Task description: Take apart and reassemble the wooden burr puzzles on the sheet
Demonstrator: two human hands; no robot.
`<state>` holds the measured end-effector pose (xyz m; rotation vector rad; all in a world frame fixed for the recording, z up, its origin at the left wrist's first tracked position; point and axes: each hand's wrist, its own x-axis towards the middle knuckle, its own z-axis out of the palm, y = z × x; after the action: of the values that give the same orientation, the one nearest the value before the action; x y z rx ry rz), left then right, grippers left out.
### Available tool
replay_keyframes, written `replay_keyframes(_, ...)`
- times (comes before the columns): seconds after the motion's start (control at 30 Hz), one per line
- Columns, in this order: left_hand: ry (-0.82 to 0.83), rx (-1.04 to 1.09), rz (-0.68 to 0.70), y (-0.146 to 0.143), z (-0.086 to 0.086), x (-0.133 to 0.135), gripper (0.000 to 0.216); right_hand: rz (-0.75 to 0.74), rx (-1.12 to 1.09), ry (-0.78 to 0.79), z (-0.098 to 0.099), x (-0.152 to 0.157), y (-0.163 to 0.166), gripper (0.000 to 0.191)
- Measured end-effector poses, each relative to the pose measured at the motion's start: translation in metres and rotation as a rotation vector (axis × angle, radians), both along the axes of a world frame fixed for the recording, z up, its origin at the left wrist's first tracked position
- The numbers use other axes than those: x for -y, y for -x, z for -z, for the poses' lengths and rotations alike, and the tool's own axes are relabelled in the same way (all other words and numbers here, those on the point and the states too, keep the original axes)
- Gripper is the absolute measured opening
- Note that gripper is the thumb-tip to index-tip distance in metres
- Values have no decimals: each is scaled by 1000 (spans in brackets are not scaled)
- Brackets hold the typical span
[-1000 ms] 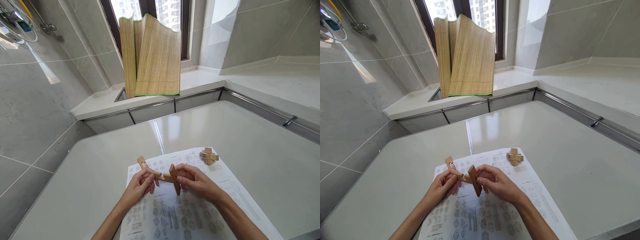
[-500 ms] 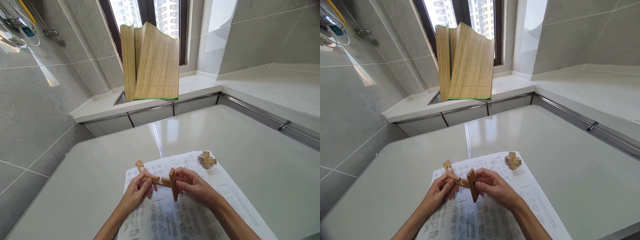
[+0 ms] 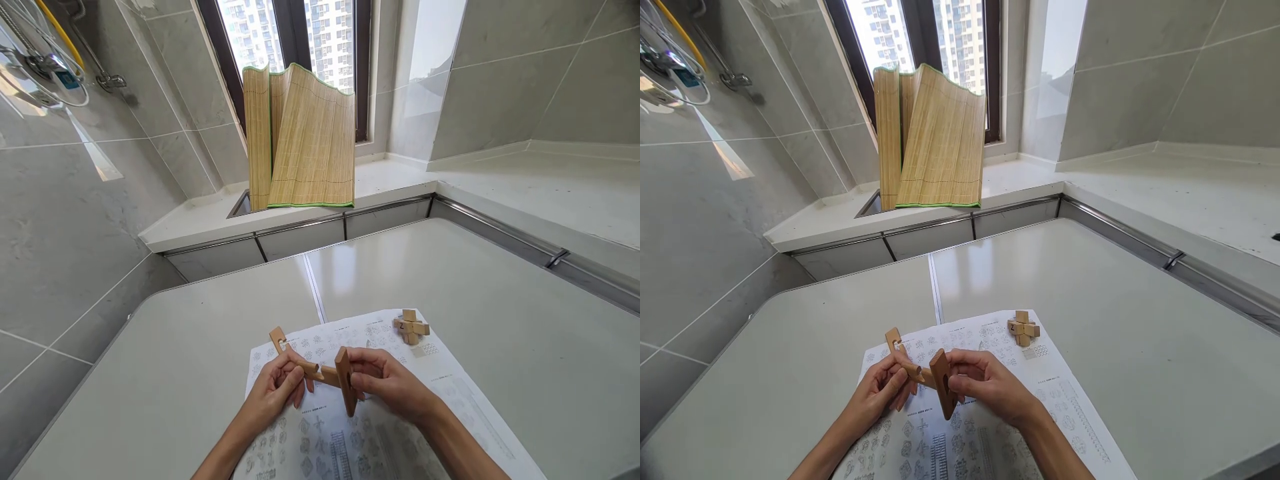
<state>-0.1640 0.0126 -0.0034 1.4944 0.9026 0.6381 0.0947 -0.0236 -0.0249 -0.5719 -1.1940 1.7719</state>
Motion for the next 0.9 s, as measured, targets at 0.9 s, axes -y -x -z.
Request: replay_keyframes(0.9, -599, -759, -638, 51, 8, -44, 44, 689, 629, -188, 17, -3, 9, 34)
